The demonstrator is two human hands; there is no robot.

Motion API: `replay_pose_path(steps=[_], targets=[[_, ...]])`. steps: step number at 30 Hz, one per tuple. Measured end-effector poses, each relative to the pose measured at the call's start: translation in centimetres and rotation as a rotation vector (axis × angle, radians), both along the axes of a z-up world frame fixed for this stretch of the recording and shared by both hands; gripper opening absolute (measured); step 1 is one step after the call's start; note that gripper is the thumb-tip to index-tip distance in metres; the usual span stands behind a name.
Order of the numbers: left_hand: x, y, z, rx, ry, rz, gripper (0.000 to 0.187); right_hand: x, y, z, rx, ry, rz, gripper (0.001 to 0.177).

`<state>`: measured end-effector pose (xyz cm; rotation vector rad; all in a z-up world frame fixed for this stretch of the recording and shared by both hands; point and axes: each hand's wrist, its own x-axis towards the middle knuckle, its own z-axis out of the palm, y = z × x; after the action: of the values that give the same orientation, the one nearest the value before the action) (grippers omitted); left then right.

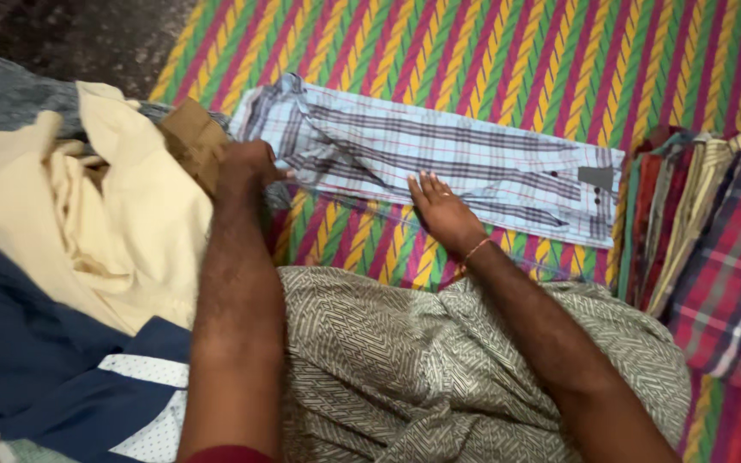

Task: The person folds a light blue plaid shirt on a colorful mat. They smooth the fabric, fold the sleeves inward, fold the shirt in half lengthwise, then fold it again to form a compact rectangle, and place it on a stack of folded shirts.

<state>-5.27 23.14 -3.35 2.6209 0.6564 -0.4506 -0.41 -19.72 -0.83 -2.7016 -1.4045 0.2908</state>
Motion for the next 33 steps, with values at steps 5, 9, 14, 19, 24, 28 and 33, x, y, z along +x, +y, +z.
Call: replay_pose_path(steps=[5, 9, 14, 19, 24, 28, 33], targets=[[-1.1, 0.7, 0.2, 0.138, 0.054, -0.042, 0.056, 0.3, -0.4, 0.5, -0.143, -0.055, 0.105, 0.074], [-2.1, 0.1, 0.4, 0.242, 0.124, -0.021, 0.048, -2.5, -1.6, 1.0, -0.199, -0.027, 0.184, 0.113], [-1.4, -1.5, 1.5, 0.379, -0.104, 0.136, 0.04, -4.7, -1.0, 1.5, -0.094, -0.055, 0.123, 0.069], [3.9, -2.2, 2.7, 0.082, -0.467, 0.437, 0.048, -4.7, -0.1, 3.5, 0.149, 0.024, 0.102, 0.06], [7.3, -3.3, 0.9, -0.02, -0.529, 0.706, 0.04, -2.8, -0.3, 3.8, 0.315, 0.306, 0.051, 0.056], [8.9, -2.2, -1.3, -0.093, -0.494, 0.761, 0.034, -2.2, -0.9, 2.9, 0.375, 0.34, 0.042, 0.053], [9.9, 1.4, -6.2, -0.051, -0.468, 0.46, 0.023, -1.9, -1.5, 2.3, 0.454, 0.398, 0.023, 0.049]])
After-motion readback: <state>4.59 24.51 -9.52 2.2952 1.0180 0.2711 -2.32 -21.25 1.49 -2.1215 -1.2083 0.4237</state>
